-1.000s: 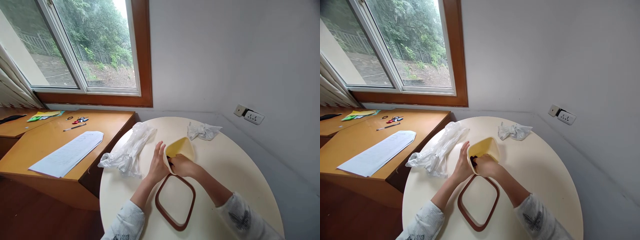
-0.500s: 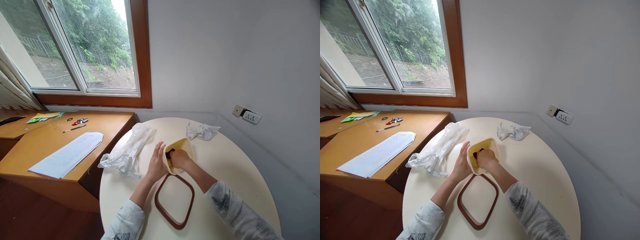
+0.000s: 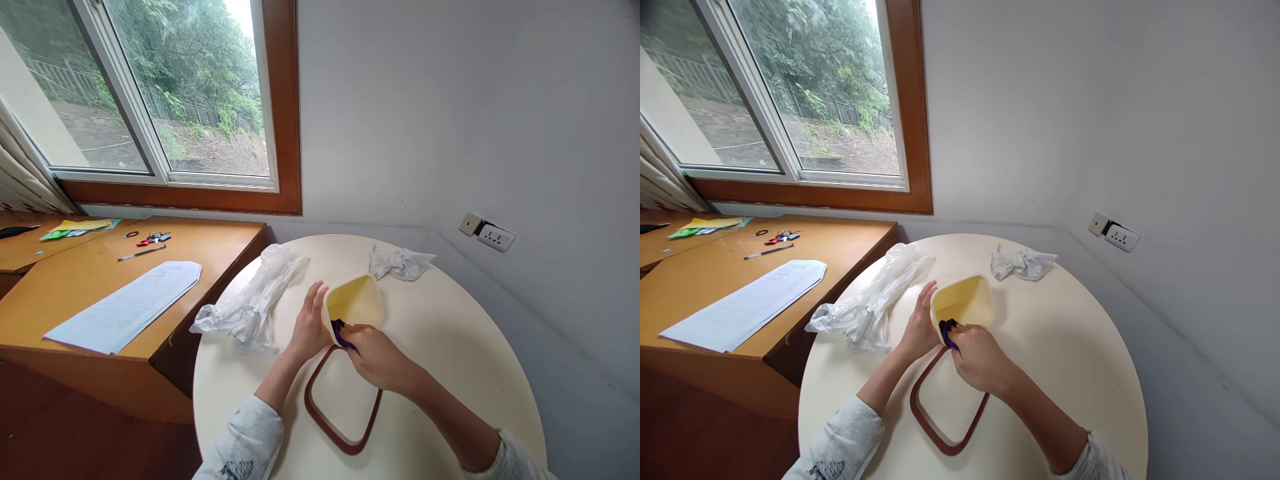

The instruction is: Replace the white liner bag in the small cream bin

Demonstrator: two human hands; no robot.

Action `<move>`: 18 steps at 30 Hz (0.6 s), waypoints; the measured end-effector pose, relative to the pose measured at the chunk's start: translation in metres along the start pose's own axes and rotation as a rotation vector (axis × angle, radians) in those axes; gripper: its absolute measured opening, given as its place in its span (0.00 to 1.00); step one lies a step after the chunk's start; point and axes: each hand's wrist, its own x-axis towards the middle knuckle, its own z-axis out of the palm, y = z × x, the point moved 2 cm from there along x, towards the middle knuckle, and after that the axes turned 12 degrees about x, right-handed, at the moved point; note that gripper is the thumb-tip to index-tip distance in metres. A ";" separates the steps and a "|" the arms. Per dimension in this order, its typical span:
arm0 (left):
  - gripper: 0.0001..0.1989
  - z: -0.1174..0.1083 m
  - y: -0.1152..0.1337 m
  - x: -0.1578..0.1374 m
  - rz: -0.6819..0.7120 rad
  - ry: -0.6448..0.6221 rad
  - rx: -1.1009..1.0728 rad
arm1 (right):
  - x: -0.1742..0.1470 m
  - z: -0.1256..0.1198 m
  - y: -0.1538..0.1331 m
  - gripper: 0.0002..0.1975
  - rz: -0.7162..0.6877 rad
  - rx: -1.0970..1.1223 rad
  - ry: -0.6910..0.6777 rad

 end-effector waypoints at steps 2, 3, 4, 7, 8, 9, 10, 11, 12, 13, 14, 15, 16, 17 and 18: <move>0.46 -0.001 -0.001 0.000 -0.014 0.015 -0.026 | -0.003 0.000 0.000 0.14 -0.062 0.044 0.039; 0.46 -0.001 -0.001 0.001 -0.026 0.019 -0.038 | -0.004 0.000 0.003 0.15 -0.091 0.044 0.059; 0.46 -0.001 -0.002 0.001 -0.041 0.020 -0.049 | -0.004 0.000 0.008 0.16 -0.118 0.028 0.082; 0.46 -0.003 -0.002 0.003 -0.097 0.014 -0.071 | -0.006 -0.002 0.031 0.22 -0.174 -0.098 0.183; 0.47 -0.003 -0.003 0.003 -0.110 0.011 -0.078 | -0.007 -0.003 0.040 0.23 -0.185 -0.150 0.220; 0.48 -0.004 -0.003 0.004 -0.119 0.009 -0.084 | -0.008 -0.005 0.047 0.24 -0.197 -0.199 0.249; 0.49 -0.005 -0.003 0.004 -0.125 0.010 -0.089 | -0.010 -0.006 0.053 0.25 -0.210 -0.240 0.271; 0.49 -0.005 -0.004 0.004 -0.129 0.009 -0.092 | -0.012 -0.006 0.057 0.26 -0.219 -0.269 0.288; 0.49 -0.005 -0.004 0.004 -0.131 0.009 -0.093 | -0.015 -0.006 0.059 0.26 -0.226 -0.283 0.298; 0.49 -0.005 -0.004 0.004 -0.132 0.008 -0.089 | -0.017 -0.006 0.058 0.26 -0.230 -0.283 0.302; 0.50 -0.005 -0.005 0.004 -0.129 0.008 -0.082 | -0.020 -0.006 0.057 0.26 -0.228 -0.266 0.307; 0.50 -0.004 -0.005 0.004 -0.124 0.008 -0.073 | -0.023 -0.005 0.054 0.26 -0.219 -0.233 0.315; 0.50 -0.004 -0.005 0.003 -0.116 0.008 -0.062 | -0.026 -0.005 0.052 0.25 -0.200 -0.184 0.326; 0.50 -0.003 -0.005 0.003 -0.107 0.010 -0.050 | -0.029 -0.006 0.050 0.25 -0.171 -0.123 0.344; 0.50 -0.002 -0.005 0.003 -0.100 0.016 -0.038 | -0.032 -0.008 0.049 0.24 -0.126 -0.055 0.374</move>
